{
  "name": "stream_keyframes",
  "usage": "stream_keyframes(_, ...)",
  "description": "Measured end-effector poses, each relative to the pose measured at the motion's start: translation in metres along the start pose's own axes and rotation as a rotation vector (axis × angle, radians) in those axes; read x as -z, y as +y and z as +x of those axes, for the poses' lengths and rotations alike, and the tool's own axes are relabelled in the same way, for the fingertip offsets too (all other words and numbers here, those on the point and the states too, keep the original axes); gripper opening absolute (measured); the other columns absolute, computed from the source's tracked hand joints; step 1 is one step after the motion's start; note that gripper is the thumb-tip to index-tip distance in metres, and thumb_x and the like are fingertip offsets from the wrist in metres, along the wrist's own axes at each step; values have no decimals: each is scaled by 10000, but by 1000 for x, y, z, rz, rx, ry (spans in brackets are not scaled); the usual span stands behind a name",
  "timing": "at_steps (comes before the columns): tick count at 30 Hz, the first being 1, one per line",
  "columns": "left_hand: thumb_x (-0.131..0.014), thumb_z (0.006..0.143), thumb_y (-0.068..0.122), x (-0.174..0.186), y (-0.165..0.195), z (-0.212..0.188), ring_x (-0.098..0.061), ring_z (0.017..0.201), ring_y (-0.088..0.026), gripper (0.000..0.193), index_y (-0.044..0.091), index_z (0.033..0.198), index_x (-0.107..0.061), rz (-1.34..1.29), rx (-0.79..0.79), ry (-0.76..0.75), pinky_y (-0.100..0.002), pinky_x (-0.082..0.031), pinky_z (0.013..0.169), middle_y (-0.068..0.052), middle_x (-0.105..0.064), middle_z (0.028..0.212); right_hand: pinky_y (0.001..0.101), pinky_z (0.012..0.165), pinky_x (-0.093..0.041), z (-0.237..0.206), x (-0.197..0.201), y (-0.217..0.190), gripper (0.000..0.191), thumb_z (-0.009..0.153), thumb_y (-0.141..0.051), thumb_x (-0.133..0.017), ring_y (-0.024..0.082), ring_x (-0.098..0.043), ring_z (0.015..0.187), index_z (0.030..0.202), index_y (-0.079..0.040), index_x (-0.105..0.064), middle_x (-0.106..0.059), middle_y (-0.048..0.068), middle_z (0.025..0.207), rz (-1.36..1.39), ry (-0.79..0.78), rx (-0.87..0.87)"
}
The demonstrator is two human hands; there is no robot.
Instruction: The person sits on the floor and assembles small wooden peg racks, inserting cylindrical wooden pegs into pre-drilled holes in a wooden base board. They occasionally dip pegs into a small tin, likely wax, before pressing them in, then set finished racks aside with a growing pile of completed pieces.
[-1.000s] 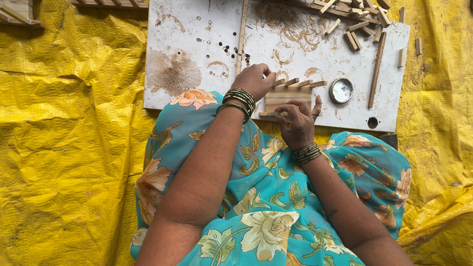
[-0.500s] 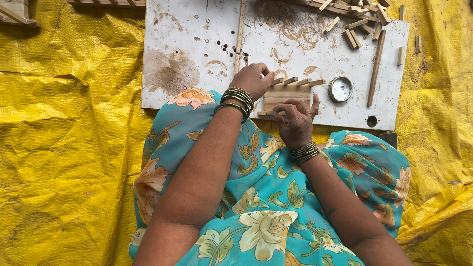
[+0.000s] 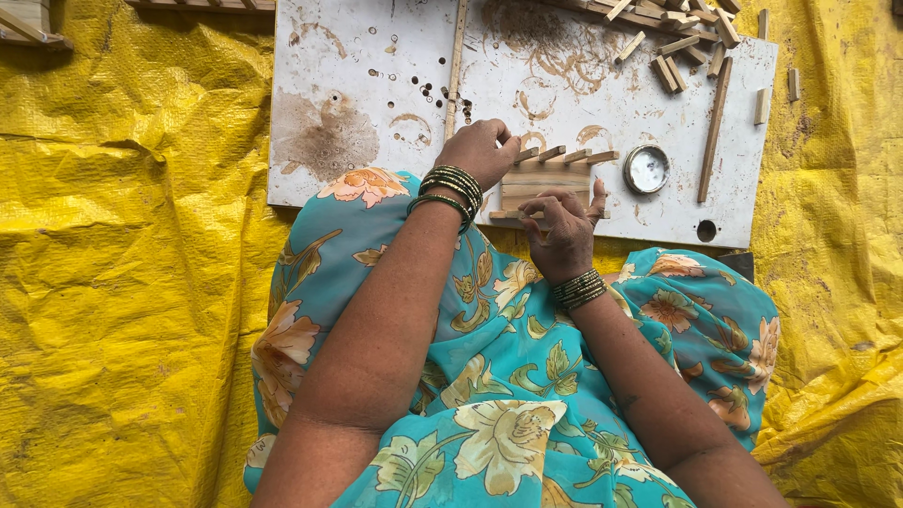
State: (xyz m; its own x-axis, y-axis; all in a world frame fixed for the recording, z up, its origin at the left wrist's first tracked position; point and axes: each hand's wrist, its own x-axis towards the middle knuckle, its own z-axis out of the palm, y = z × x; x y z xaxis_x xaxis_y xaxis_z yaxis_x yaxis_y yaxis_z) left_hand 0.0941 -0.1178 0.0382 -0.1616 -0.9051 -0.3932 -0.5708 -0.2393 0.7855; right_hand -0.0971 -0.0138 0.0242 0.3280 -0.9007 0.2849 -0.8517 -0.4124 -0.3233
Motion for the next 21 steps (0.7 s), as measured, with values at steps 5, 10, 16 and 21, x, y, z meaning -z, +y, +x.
stream_keyframes(5, -563, 923, 417, -1, 2, 0, -746, 920, -229, 366, 144, 1081, -749, 12, 8, -1, -399, -569, 897, -93, -774, 972, 646, 1241, -67, 1, 5, -2, 251, 848, -59, -786, 146, -678, 1054, 991, -210, -646, -699, -91, 941, 16, -24, 17)
stream_keyframes(10, -563, 919, 403, -1, 3, -1, -746, 932, -226, 362, 146, 1093, -748, 16, 17, -5, -398, -569, 905, -88, -772, 986, 635, 1243, -64, 3, 6, -4, 235, 858, -66, -775, 139, -682, 1039, 984, -211, -640, -706, -99, 936, 27, -20, 9)
stream_keyframes(16, -554, 935, 397, -2, 5, -1, -747, 930, -209, 359, 140, 1103, -740, 26, 21, -14, -394, -575, 897, -82, -773, 987, 637, 1240, -63, 2, 7, -4, 228, 864, -76, -778, 136, -688, 1011, 971, -206, -624, -714, -98, 932, 17, -29, -5)
stream_keyframes(21, -555, 928, 387, 0, 7, -4, -742, 929, -207, 346, 149, 1094, -745, 26, 30, -18, -392, -570, 901, -76, -771, 988, 629, 1246, -68, 1, 8, -3, 230, 868, -76, -773, 145, -691, 1021, 985, -201, -620, -713, -89, 939, 22, -17, 11)
